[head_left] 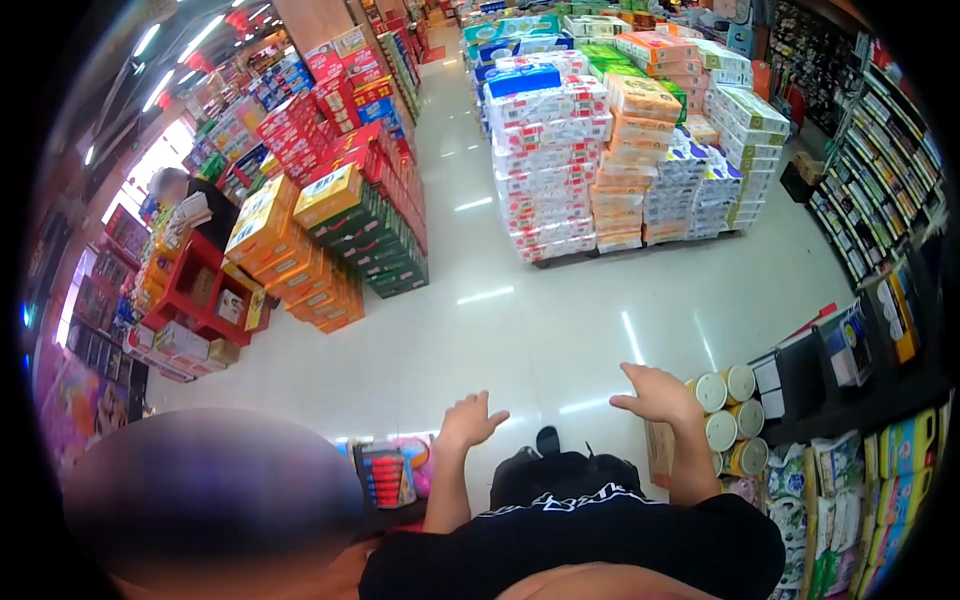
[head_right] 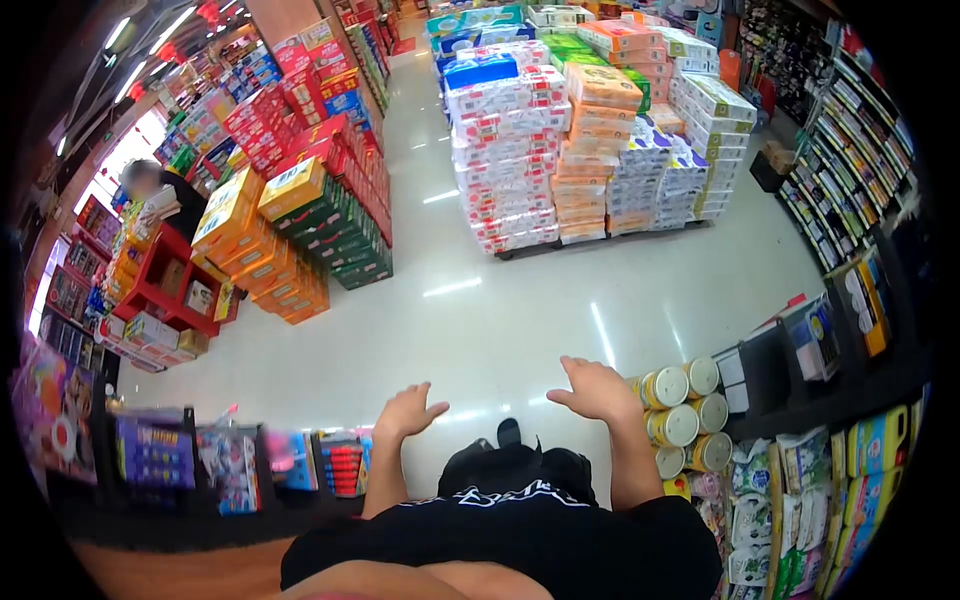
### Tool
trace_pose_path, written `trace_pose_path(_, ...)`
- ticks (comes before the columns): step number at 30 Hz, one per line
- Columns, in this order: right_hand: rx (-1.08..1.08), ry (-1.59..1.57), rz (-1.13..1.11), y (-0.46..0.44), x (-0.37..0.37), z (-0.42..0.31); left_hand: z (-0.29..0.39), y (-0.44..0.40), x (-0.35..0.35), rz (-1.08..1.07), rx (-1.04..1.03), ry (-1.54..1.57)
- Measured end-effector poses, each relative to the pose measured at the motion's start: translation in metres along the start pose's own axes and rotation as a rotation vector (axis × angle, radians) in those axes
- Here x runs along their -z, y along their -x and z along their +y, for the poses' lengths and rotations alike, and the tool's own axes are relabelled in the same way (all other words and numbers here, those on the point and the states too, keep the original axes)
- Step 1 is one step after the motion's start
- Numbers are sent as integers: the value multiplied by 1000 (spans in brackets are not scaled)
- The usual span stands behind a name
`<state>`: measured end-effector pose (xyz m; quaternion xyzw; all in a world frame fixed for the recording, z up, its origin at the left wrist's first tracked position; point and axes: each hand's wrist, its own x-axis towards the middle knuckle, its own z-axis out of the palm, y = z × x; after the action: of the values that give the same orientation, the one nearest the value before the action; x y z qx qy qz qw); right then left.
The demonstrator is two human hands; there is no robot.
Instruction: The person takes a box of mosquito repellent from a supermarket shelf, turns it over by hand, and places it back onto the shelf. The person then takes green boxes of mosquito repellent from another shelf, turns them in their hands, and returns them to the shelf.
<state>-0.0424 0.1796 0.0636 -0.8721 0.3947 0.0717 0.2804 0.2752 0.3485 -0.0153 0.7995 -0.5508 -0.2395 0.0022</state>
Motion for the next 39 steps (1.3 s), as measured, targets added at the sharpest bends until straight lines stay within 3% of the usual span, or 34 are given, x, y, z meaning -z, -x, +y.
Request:
trace_pose_path(4,34,9,299,-73,49,24,48,-122,90,9,-141,-133)
trace_pose_path(7,49,-155,242,-125,67,57,80,-192,124,220,-459,24)
trace_pose_path(10,-26,-178,96,-186,81,102,109,-259,147,160,-520,138)
trace_pose_path(14,-153,-142,-45,-270,130,163,116,-350,138,-52,-273,8)
trace_pose_path(16,-90,-156,26,-310,168,190,118,-390,145,-213,-67,-62)
trace_pose_path(19,-26,-77,115,-386,232,225,123,-449,168,-222,34,-16)
trace_pose_path(23,-3,-32,114,-474,319,220,155,-516,220,-24,22,-19)
trace_pose_path(26,223,-103,330,-542,354,217,171,-560,250,147,-97,184)
trace_pose_path(33,219,-286,545,-715,395,218,157,-674,279,270,-120,284)
trace_pose_path(39,186,-348,667,-844,453,201,147,-769,346,522,-68,419)
